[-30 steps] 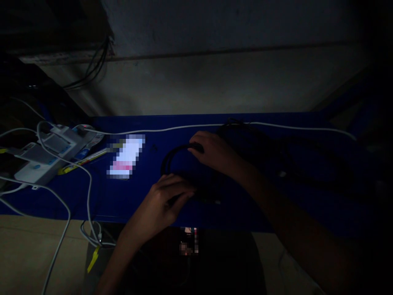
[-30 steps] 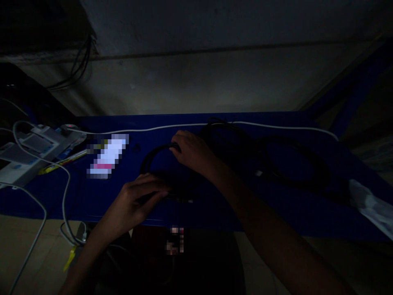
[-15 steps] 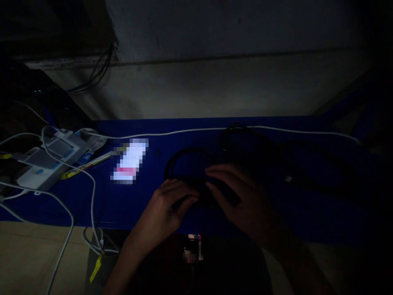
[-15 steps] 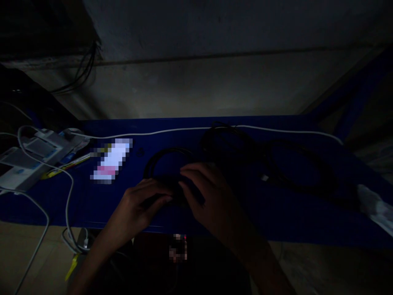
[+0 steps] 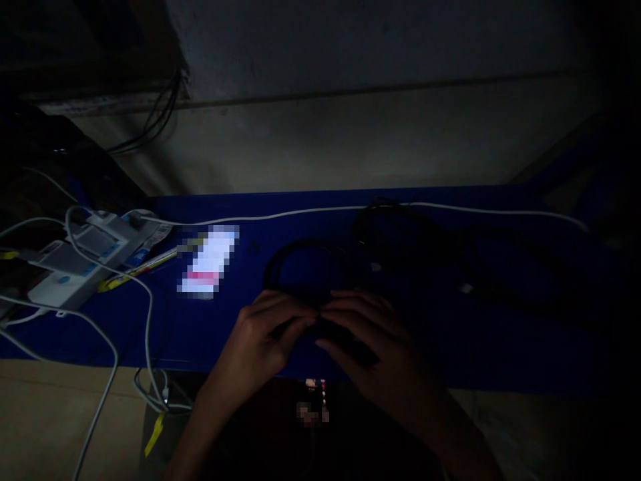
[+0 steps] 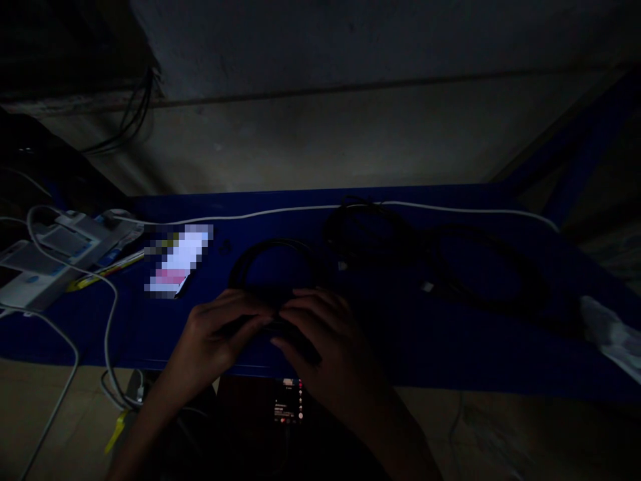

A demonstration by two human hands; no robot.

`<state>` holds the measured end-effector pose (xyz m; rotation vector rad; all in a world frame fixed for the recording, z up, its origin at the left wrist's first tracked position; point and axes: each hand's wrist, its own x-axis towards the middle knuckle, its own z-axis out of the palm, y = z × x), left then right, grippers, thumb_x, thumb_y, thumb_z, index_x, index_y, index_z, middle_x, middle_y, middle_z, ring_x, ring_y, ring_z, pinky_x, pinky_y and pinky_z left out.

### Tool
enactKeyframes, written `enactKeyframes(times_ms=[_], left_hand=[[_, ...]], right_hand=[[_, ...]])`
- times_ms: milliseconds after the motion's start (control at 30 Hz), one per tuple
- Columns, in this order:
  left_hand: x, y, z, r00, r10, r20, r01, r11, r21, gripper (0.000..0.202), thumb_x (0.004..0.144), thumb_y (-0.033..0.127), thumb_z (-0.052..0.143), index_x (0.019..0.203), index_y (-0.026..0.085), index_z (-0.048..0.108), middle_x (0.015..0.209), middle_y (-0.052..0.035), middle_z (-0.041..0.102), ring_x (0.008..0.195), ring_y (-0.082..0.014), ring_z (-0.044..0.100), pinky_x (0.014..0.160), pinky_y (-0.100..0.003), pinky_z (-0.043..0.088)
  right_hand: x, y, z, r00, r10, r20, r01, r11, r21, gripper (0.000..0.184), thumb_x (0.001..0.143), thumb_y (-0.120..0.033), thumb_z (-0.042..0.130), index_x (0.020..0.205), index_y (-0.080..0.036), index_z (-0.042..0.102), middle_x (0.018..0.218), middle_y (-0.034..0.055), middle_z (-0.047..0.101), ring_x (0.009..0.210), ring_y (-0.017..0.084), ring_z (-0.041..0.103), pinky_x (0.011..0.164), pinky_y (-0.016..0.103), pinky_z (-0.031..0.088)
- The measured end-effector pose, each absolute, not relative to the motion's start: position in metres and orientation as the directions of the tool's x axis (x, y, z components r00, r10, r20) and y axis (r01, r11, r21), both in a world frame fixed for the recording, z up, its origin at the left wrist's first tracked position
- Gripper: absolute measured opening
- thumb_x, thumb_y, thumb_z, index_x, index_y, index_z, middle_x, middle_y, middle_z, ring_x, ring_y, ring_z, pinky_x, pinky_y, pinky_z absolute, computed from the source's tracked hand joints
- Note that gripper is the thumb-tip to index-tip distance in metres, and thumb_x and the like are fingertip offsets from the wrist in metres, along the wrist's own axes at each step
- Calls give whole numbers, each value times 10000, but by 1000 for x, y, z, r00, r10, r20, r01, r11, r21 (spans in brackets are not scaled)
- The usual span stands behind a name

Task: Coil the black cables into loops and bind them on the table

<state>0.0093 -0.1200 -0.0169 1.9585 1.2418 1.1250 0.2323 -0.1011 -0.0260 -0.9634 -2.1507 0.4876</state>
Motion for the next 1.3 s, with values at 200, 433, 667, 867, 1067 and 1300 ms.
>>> enactKeyframes(times_ms=[200, 433, 667, 867, 1067, 1300], left_hand=[[11, -121, -17, 215, 919, 331, 413, -393, 822, 95, 1001, 180, 716, 1056, 219, 783, 1010, -29, 790, 962, -172, 728, 879, -327, 557], [13, -122, -11, 228, 924, 308, 414, -378, 828, 151, 978, 142, 714, 1091, 211, 786, 1131, -55, 737, 1030, -173, 719, 896, -309, 584], [13, -125, -11, 304, 906, 294, 472, -411, 780, 191, 941, 180, 789, 1121, 219, 738, 1150, -36, 740, 1078, -192, 700, 959, -356, 550], [11, -130, -17, 375, 842, 388, 575, -540, 615, 144, 1027, 238, 693, 1168, 217, 709, 1107, -33, 752, 1016, -188, 682, 922, -381, 523], [12, -137, -18, 451, 779, 436, 619, -625, 475, 154, 1066, 197, 609, 1202, 183, 679, 1116, -63, 755, 1018, -214, 680, 891, -397, 554], [17, -141, -14, 533, 731, 426, 677, -671, 303, 128, 1081, 183, 568, 1169, 147, 653, 1057, -82, 729, 974, -228, 674, 832, -406, 578]], right_hand=[[225, -102, -27, -470, 752, 462, 446, 654, -611, 156, 1021, -170, 638, 1116, -278, 699, 1130, 41, 755, 1101, 234, 696, 1000, 462, 542], [223, -101, -28, -472, 768, 434, 468, 635, -615, 123, 1042, -136, 595, 1079, -240, 649, 1083, 30, 745, 1051, 209, 673, 975, 413, 497], [224, -103, -31, -490, 766, 416, 497, 638, -589, 119, 1067, -147, 539, 1080, -236, 617, 1077, 49, 732, 1044, 224, 661, 958, 424, 484], [230, -104, -26, -543, 723, 427, 473, 684, -556, 87, 1065, -177, 577, 1087, -236, 638, 1063, 47, 733, 1014, 220, 663, 952, 419, 502], [242, -106, -19, -620, 666, 415, 511, 744, -430, 216, 1041, -174, 616, 1235, -229, 695, 1118, 71, 726, 1047, 247, 649, 941, 438, 533], [249, -108, -24, -656, 603, 454, 482, 797, -363, 310, 1008, -56, 578, 1207, -232, 736, 1096, 72, 711, 993, 239, 626, 859, 425, 537]])
